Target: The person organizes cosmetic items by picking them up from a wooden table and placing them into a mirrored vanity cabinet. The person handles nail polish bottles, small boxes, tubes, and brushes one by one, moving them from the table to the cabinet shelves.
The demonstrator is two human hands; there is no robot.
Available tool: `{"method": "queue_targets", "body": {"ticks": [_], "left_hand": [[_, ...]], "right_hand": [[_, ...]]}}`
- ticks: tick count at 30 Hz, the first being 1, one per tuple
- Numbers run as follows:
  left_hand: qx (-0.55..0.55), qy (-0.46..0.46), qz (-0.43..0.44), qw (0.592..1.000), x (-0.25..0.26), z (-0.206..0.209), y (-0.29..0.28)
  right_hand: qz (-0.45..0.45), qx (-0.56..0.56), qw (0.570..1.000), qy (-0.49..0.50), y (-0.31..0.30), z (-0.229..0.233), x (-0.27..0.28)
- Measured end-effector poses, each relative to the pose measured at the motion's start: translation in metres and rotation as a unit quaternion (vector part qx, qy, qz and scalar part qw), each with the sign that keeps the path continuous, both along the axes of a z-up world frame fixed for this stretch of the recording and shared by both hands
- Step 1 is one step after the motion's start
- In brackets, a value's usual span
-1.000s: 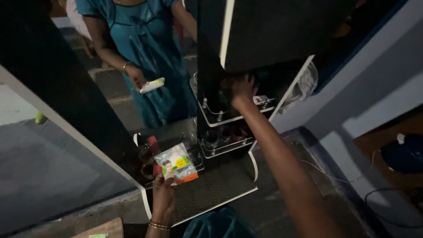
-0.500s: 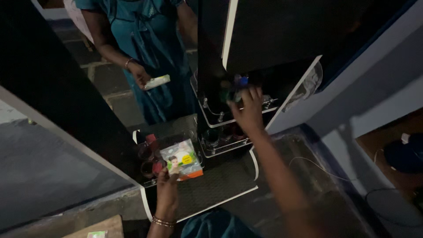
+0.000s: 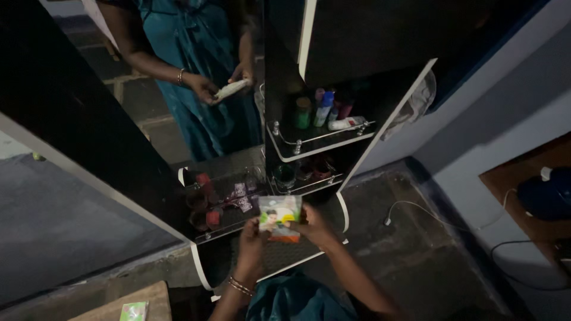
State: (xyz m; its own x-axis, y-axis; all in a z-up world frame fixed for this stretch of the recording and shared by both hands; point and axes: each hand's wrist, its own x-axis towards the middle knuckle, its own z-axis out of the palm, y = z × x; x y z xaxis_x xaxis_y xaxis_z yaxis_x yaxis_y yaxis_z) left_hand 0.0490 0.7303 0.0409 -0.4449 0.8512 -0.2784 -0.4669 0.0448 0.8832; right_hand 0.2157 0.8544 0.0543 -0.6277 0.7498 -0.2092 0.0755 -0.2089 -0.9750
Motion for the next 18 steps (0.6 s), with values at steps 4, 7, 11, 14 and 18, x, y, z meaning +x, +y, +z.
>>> {"method": "queue_targets", "body": {"ticks": [4, 7, 11, 14, 18], "left_hand": [[-0.032, 0.027, -0.043, 0.998, 0.012, 0.010, -0.002], [-0.042, 0.009, -0.068, 0.997, 0.015, 0.019, -0.009], [0.032, 0.045, -0.081, 0.995, 0.017, 0.015, -0.012], [-0.016, 0.067, -0.113, 0.991, 0.017, 0.004, -0.016], [-0.023, 0.077, -0.127, 0.989, 0.025, -0.025, -0.021]], "right_hand": [[-0.031, -0.017, 0.999, -0.015, -0.007, -0.015, 0.008], [-0.039, -0.043, 0.998, -0.037, -0.015, -0.011, 0.016], [-0.027, -0.053, 0.998, -0.024, -0.028, -0.012, 0.022], [-0.038, -0.077, 0.995, -0.060, -0.037, -0.022, 0.030], [-0.061, -0.090, 0.993, -0.049, -0.051, -0.045, 0.038]]}}
